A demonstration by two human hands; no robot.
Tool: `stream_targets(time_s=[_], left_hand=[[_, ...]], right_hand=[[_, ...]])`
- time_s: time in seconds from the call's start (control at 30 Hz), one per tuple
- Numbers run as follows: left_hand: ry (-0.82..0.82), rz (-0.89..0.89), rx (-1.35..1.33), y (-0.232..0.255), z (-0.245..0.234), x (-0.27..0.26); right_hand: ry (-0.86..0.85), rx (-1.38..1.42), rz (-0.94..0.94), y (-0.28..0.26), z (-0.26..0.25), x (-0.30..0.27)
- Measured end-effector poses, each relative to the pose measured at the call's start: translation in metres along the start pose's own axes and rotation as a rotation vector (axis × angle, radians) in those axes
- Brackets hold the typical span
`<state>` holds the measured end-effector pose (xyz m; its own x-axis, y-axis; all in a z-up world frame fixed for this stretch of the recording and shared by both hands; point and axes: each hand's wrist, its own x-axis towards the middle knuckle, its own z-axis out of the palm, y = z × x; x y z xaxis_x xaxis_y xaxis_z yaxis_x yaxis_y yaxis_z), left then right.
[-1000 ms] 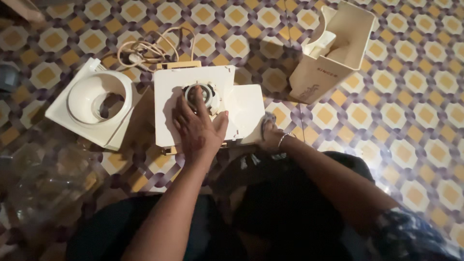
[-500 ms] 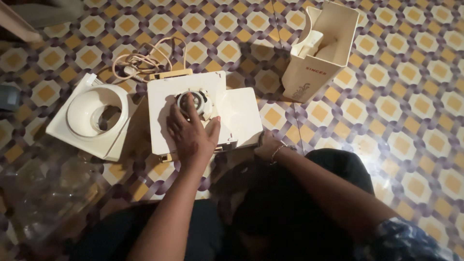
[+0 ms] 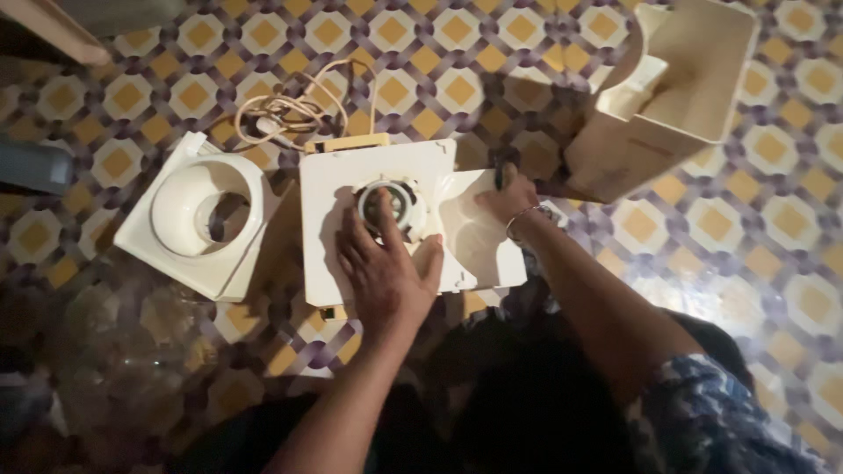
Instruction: The person sits on a patterned tiled floor and cleans a disassembled white appliance, likely a blender base, using a dark cloth. They wipe the central motor housing and the surrounding flat surfaces of the device.
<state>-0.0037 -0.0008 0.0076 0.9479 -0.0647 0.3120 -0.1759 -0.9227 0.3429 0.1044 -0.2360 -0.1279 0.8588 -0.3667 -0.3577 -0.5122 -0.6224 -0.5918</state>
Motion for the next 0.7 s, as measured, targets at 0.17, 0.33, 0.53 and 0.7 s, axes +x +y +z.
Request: stream_targets(time_s=[0.17, 0.33, 0.53, 0.7], left_hand=[[-0.030, -0.011, 0.005, -0.001, 0.000, 0.002], [0.000, 0.008, -0.026, 0.000, 0.001, 0.002], [-0.009, -0.009, -0.024, -0.002, 0.000, 0.001], [0.060, 0.027, -0.042, -0.006, 0.005, -0.004]], right_hand=[[0.142, -0.270, -0.311, 0.000, 0.013, -0.005], [0.215, -0.553, -0.547, 0.004, 0.025, -0.027], [-0.192, -0.633, -0.460, 0.006, 0.013, -0.076], [-0.071, -0.696, -0.717, 0.035, 0.023, -0.129]])
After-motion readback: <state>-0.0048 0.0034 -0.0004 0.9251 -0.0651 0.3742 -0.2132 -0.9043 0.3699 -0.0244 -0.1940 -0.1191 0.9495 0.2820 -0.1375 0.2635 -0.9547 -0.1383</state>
